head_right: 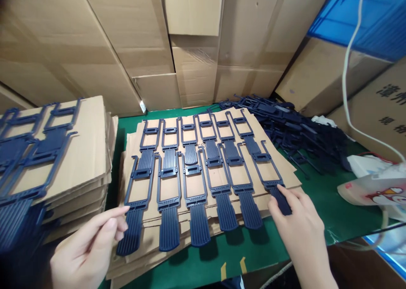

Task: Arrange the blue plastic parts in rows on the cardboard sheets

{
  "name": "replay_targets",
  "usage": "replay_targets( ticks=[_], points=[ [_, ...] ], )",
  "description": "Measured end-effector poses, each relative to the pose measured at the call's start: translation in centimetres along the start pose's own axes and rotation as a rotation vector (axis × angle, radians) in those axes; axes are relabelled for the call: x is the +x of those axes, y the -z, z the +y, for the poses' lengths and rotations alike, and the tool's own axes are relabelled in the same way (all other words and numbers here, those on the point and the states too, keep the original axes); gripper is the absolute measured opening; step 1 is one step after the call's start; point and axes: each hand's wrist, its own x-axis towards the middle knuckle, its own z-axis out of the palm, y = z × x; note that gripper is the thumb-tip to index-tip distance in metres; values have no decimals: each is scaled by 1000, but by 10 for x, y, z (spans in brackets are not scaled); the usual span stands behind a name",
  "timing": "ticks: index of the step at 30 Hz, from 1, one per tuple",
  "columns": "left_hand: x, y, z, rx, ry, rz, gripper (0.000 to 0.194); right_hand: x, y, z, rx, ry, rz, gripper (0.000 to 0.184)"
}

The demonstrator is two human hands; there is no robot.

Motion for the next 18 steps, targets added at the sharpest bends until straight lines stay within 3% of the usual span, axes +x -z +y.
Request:
replay_targets(
  ticks=[7, 10, 14, 16, 18],
  points=[
    [8, 7, -3, 22, 128, -166, 21, 3, 4, -14, 44, 9, -27, 38],
    [15, 7, -8, 180, 221, -219, 31, 5, 6, -18, 61, -45, -99, 39],
    [21, 6, -8, 325, 197, -276, 39, 22, 7, -11, 70, -150, -180, 39],
    [20, 8, -6, 344, 176, -279, 39, 39, 5, 0, 38, -238, -270, 43],
    [18, 9, -5, 366, 169, -280, 38, 59, 1, 13, 36, -319, -475, 50]
  ],
)
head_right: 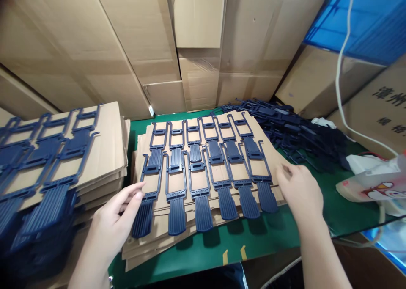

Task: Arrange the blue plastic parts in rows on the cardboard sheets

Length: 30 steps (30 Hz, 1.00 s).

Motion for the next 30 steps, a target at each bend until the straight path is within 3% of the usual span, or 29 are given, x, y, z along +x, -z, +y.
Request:
replay_targets(
  ticks=[2, 5, 9, 12, 17, 19, 20, 22, 24, 26, 30],
  points=[
    [-2, 1, -1, 31, -2, -8, 38, 21, 5, 4, 17, -12, -110, 50],
    [-2, 4, -6, 73, -34, -91, 39, 40, 8, 5, 1, -36, -168, 55],
    [-5, 9, -9, 182, 17, -179, 40, 48, 8, 4, -45, -55, -219, 68],
    [-21, 19, -5, 188, 8, -202, 40, 51, 9, 8, -53, -71, -231, 68],
    [-61, 43, 4, -196, -285, -613, 29, 50, 9, 13, -63, -38, -204, 55],
    [-65, 43, 3, -309, -289, -558, 27, 47, 7, 14, -80, -26, -189, 52],
    [-64, 39, 2, -294, -248, -465, 26, 45, 7, 14, -89, -21, -185, 51],
    [-55, 27, -1, -100, -176, -226, 25, 41, 7, 15, -106, -16, -182, 52],
    [-44, 12, -3, 133, -206, 1, 30, 38, 7, 16, -116, -5, -182, 55],
    [-35, -1, 0, 250, -198, 75, 35, 37, 7, 17, -120, -3, -179, 60],
    [-23, -12, 25, 259, -130, 64, 40, 37, 6, 17, -105, -36, -172, 74]
  ],
)
